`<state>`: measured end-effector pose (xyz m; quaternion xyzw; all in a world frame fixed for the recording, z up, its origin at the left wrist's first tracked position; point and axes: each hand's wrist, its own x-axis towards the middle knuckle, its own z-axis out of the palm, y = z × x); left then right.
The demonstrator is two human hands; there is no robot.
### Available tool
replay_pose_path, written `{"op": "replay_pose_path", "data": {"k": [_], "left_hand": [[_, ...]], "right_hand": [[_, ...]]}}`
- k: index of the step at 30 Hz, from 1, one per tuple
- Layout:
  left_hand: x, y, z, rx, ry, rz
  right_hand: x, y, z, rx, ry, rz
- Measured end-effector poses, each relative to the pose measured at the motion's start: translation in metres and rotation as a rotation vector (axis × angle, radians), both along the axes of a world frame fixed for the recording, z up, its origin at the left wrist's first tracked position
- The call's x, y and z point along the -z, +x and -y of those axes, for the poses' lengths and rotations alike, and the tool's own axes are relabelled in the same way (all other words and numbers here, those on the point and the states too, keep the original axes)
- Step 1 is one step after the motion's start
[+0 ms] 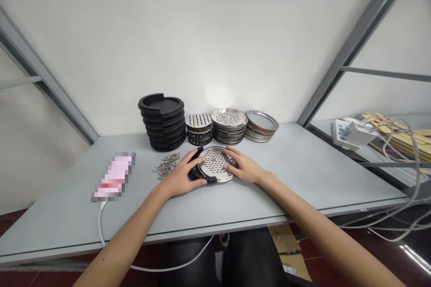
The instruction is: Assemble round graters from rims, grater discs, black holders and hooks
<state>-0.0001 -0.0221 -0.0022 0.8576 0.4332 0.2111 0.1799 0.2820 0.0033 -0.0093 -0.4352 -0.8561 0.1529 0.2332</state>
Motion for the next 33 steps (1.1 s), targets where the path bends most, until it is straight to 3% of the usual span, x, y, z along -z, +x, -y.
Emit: {"op": "replay_pose_path", "data": {"k": [4, 11, 22, 33], "left_hand": [[0.000, -0.001, 0.000, 0.015, -0.014, -0.020], [-0.001, 0.000, 0.001, 0.017, -0.013, 0.006], [-0.002, -0.014, -0.005, -0.053, 0.001, -0.040], [-0.002, -0.010, -0.005, -0.057, -0.003, -0.016]], "right_hand": [[-0.004, -0.010, -0.017, -0.080, 0.040, 0.042], [0.009, -0.021, -0.024, -0.149, 0.029, -0.037], [-0.001, 0.012, -0.024, -0.147, -0.036, -0.105], [-0.006, 0.005, -0.014, -0.205, -0.084, -0.150]]}}
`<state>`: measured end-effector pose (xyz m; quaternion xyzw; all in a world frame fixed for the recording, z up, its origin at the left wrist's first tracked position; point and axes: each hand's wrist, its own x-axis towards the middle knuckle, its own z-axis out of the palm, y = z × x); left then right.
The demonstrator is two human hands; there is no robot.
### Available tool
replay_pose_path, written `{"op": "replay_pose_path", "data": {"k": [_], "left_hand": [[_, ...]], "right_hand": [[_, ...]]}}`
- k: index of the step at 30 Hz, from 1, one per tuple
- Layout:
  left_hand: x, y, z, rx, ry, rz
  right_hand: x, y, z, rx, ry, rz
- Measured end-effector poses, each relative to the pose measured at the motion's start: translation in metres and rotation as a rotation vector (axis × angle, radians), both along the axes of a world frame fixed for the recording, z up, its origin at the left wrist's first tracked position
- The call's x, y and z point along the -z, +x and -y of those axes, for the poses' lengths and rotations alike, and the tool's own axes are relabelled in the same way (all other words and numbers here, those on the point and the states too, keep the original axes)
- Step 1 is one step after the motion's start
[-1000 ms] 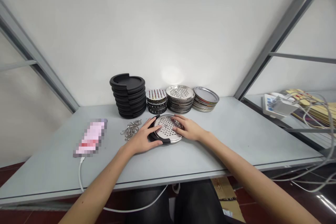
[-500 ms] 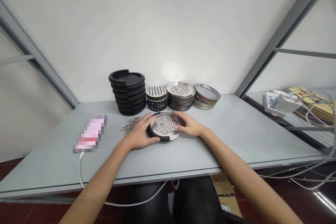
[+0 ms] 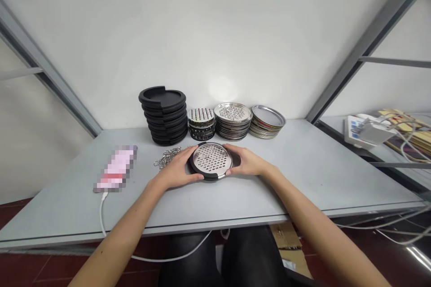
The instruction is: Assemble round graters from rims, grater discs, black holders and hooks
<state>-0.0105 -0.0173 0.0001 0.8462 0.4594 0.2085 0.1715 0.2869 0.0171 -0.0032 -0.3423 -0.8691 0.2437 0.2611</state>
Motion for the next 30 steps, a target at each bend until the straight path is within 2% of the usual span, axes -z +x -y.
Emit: {"op": "replay_pose_path", "data": {"k": [10, 18, 23, 30], "left_hand": [[0.001, 0.003, 0.000, -0.015, 0.004, 0.014], [0.001, 0.002, 0.001, -0.025, -0.015, -0.017], [-0.001, -0.001, 0.001, -0.020, -0.015, -0.048], [-0.005, -0.005, 0.001, 0.008, 0.009, -0.026]], "right_hand": [[0.009, 0.000, 0.000, 0.067, -0.020, -0.006], [0.011, 0.001, -0.001, 0.063, -0.036, -0.013], [0.008, 0.000, 0.000, 0.064, -0.061, 0.005], [0.001, 0.000, 0.001, -0.017, -0.035, -0.019]]}}
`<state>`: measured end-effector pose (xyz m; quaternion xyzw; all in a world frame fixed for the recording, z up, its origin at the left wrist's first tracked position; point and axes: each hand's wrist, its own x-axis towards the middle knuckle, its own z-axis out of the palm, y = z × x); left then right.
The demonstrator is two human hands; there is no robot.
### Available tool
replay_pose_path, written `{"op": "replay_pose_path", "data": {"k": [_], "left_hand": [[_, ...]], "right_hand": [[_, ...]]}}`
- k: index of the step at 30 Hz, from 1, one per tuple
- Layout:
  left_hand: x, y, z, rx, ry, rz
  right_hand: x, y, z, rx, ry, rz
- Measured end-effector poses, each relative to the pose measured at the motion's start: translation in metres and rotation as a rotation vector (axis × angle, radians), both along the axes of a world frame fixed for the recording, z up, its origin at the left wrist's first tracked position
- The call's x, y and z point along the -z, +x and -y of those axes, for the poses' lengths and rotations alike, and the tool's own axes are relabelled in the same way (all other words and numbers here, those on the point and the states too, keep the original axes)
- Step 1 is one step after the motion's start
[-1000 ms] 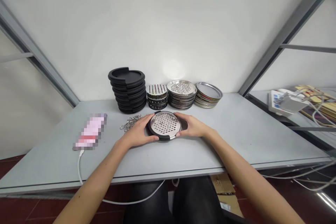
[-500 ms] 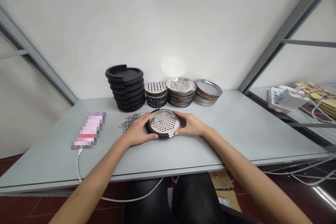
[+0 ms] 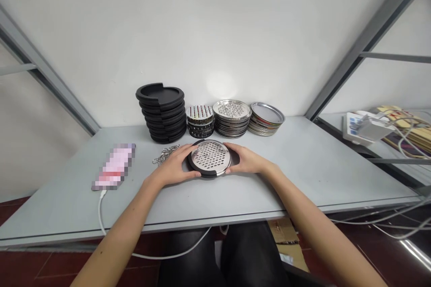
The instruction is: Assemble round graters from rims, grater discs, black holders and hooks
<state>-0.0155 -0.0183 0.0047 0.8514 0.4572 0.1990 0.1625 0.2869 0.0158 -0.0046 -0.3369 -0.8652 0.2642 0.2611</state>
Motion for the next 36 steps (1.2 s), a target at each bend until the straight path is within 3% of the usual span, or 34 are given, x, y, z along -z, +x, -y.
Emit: {"op": "replay_pose_path", "data": {"k": [6, 16, 23, 36], "left_hand": [[0.0023, 0.0020, 0.0006, -0.028, 0.006, -0.010], [0.0059, 0.0032, -0.0007, -0.118, -0.057, 0.023], [-0.0013, 0.0053, 0.0008, -0.019, 0.004, 0.076], [0.0005, 0.0039, -0.0011, 0.011, 0.018, 0.097]], "right_hand": [[0.0055, 0.0003, -0.0026, 0.026, 0.127, 0.070], [0.0024, -0.0046, 0.0002, 0.023, 0.100, -0.006], [0.0031, -0.0048, 0.0020, 0.036, 0.042, -0.053], [0.0052, -0.0042, 0.0014, 0.046, 0.007, -0.093]]}}
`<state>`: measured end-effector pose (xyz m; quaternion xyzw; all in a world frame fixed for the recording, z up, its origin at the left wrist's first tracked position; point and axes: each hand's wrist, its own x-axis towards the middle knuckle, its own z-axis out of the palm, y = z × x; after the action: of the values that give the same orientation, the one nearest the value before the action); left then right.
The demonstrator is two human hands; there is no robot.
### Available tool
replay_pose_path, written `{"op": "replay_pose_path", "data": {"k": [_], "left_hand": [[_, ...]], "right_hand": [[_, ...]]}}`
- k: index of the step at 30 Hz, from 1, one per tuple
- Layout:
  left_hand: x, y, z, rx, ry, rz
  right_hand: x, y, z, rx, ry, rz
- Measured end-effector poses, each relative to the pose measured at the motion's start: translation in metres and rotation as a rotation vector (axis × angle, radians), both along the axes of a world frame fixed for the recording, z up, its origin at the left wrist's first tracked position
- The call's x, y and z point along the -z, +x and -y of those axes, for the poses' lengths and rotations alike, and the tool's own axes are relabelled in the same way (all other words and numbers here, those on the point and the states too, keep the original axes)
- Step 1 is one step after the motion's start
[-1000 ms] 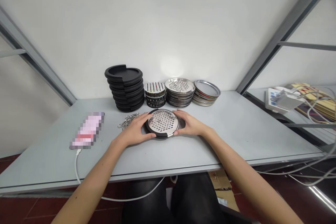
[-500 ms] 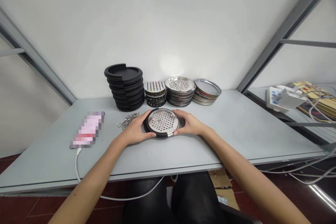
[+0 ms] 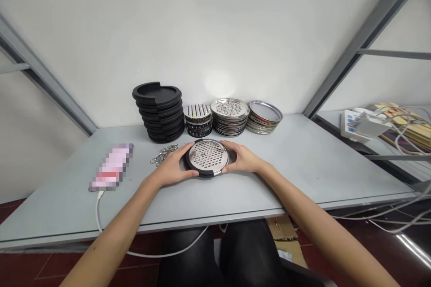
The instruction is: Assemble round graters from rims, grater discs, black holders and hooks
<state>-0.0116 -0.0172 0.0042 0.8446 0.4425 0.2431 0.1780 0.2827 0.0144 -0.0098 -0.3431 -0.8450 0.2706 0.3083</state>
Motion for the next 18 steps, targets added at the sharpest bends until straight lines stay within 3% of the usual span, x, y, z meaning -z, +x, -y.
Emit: {"op": "replay_pose_path", "data": {"k": [9, 18], "left_hand": [[0.0038, -0.0007, -0.0007, -0.026, 0.000, -0.016], [0.0028, -0.0003, 0.0002, -0.063, -0.027, -0.046]], "right_hand": [[0.0000, -0.0018, 0.0009, -0.005, -0.022, -0.014], [-0.0052, -0.0033, 0.0032, -0.032, 0.058, 0.032]]}}
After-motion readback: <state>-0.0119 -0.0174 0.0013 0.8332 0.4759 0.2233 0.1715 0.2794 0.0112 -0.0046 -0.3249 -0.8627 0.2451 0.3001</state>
